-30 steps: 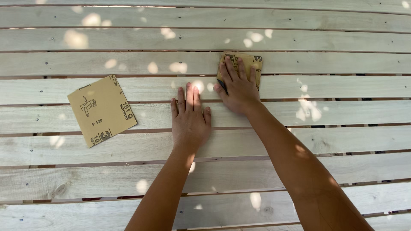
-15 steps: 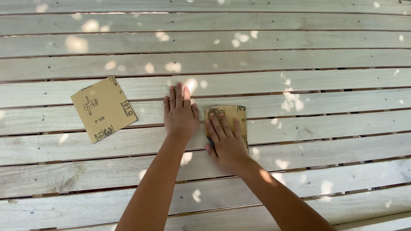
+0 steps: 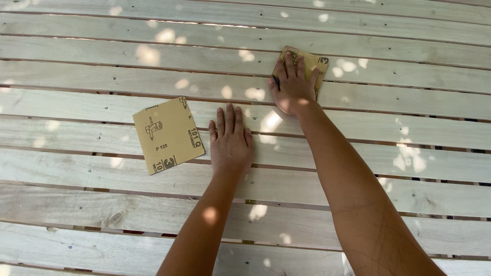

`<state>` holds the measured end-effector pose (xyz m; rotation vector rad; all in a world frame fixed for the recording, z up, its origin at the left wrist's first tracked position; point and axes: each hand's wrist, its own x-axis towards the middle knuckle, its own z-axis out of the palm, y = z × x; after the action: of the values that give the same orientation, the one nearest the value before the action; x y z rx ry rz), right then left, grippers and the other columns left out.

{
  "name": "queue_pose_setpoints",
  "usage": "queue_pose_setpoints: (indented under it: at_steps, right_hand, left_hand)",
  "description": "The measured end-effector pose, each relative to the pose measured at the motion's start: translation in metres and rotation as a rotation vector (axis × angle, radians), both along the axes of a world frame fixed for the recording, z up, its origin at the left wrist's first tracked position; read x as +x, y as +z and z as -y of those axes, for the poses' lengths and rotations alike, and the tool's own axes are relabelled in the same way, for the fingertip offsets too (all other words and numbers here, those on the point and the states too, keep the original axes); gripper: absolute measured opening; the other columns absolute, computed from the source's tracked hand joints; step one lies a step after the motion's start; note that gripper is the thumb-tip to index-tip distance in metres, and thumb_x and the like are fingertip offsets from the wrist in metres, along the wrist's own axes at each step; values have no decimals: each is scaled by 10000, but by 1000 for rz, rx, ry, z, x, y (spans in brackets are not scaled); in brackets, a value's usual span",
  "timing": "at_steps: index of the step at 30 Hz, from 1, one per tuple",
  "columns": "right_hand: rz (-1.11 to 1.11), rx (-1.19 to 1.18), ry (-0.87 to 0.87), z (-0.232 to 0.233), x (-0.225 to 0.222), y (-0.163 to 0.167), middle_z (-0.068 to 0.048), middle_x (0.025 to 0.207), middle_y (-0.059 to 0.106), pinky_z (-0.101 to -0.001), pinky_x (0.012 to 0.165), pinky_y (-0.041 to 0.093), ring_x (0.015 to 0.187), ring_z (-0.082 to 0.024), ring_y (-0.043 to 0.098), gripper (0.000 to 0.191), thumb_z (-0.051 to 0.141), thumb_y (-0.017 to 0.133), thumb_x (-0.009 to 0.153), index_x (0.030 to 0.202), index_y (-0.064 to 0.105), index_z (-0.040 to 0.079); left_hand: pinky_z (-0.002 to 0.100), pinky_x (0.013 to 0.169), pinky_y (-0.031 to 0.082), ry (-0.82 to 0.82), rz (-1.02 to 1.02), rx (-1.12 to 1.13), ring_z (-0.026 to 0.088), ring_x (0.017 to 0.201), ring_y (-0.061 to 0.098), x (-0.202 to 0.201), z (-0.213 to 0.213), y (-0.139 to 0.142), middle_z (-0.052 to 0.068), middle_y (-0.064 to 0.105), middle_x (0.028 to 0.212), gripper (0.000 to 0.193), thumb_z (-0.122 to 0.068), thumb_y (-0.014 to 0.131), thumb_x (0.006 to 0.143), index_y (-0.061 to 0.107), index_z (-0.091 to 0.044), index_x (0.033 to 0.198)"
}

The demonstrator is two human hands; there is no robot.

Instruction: The person sands the slatted surface of a wooden bench using sheets of sandpaper, rubbing the paper back and forth across the planks by hand. They work over different sections of the bench, switching sandpaper sheets and continuing to sand the wood surface.

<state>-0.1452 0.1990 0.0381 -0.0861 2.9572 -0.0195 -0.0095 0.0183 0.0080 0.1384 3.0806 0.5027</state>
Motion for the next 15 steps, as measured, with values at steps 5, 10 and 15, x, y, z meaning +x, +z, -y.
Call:
queue_pose_setpoints:
  at_steps: [5,10,15]
  right_hand:
    - [-22,26,109,10,94,-13,-96,1721,35,-704,1186,53,1568,-370,34,698,510,275,1043,1628,135,156]
    - [-48,72,229,24,224,-5,-76,1711,115,-772,1134,74,1562,-350,73,679,509,296,1048,1617,204,150]
    - [74,58,180,26,191,2,-66,1696,82,-786,1108,57,1539,-390,38,705,554,315,1013,1614,193,206]
  left_hand:
    - [500,1254,62,-15,42,-55,299,1568,57,0,0,2,90,88,1710,657,-363,256,1034,162,-94,1626]
    - [502,1247,66,-144,27,-98,298,1561,56,-5,2,7,61,70,1713,670,-377,260,1024,145,-100,1624]
    - [509,1252,63,-156,9,-48,284,1569,61,-7,5,8,43,90,1711,662,-384,276,1025,171,-116,1621]
